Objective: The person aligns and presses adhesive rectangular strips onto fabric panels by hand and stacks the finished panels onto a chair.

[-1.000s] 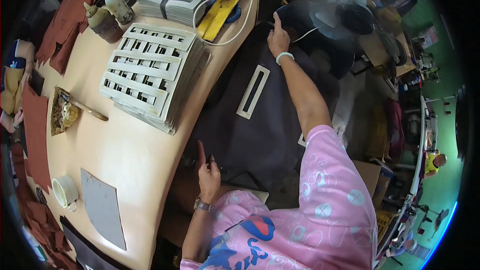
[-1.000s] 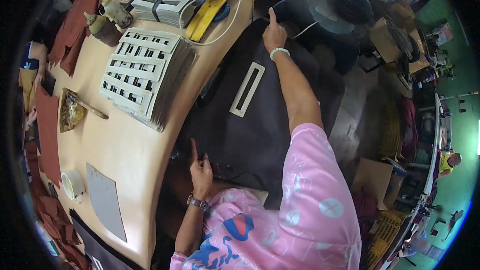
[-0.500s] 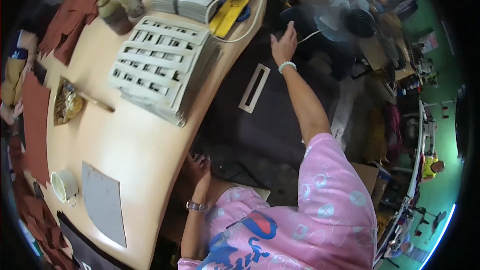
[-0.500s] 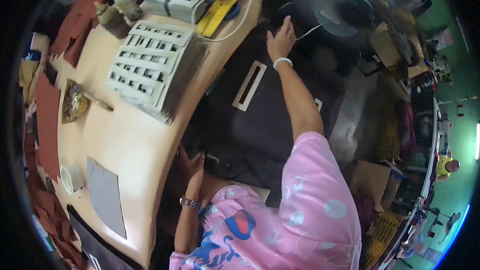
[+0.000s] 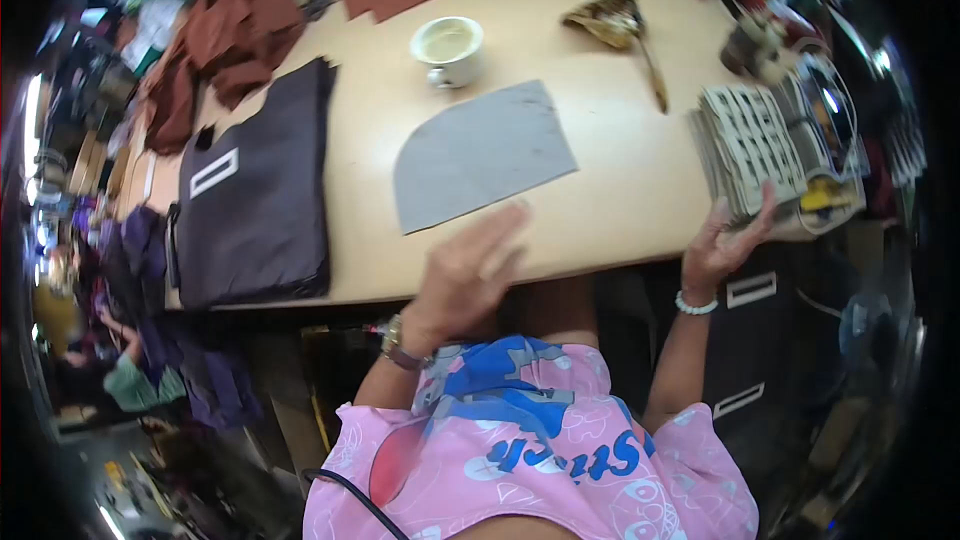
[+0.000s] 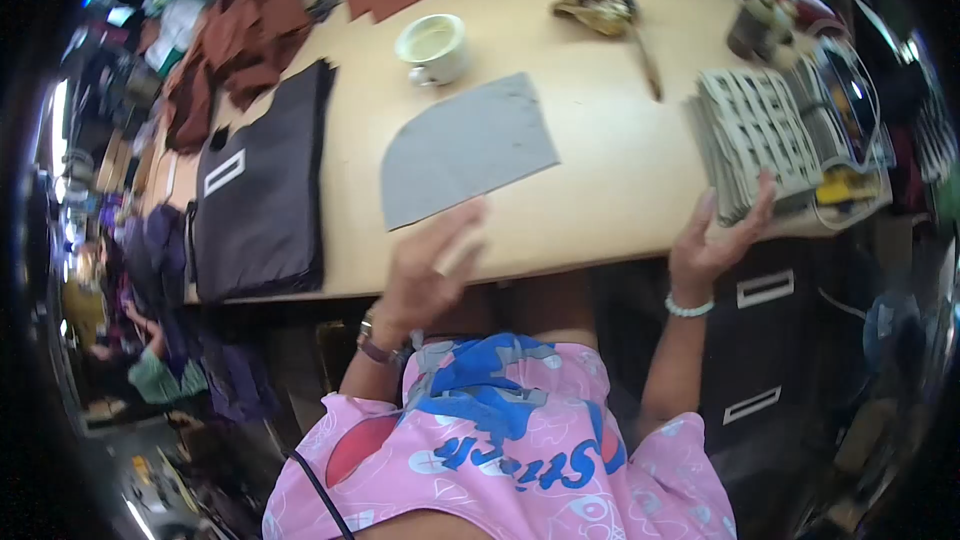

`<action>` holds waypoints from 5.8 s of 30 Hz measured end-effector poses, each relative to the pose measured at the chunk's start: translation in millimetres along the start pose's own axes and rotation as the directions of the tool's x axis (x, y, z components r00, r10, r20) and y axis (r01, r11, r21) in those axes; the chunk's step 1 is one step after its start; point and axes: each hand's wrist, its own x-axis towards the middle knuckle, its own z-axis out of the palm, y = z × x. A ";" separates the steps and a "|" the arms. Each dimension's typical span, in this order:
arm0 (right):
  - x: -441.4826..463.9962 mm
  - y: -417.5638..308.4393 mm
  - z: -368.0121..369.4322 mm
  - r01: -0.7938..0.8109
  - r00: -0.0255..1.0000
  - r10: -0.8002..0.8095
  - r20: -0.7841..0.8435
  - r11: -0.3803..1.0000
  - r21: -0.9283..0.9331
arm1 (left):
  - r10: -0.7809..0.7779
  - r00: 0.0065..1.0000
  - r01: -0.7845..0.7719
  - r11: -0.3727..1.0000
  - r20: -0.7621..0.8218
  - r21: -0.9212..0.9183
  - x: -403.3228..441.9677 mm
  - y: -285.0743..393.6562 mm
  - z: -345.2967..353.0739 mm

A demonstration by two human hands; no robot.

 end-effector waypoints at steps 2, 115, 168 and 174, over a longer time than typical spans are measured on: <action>-2.0 -47.7 24.1 -0.075 0.992 0.061 0.107 0.988 0.137 | -0.041 0.970 0.092 0.975 -0.241 0.204 -7.8 -25.4 -47.2; 21.4 -106.1 119.2 -0.020 0.518 -0.141 0.844 0.984 0.176 | -0.194 0.976 0.217 0.825 -0.099 0.521 -50.9 -87.4 -24.1; -45.9 -193.0 114.2 0.832 0.273 -0.105 0.956 0.525 -0.180 | -0.267 0.909 0.247 0.963 -0.319 -0.103 -54.7 -86.6 -34.6; -47.8 -199.8 119.6 0.818 0.262 -0.151 0.953 0.559 -0.136 | -0.262 0.910 0.243 0.965 -0.321 -0.101 -54.7 -87.8 -33.9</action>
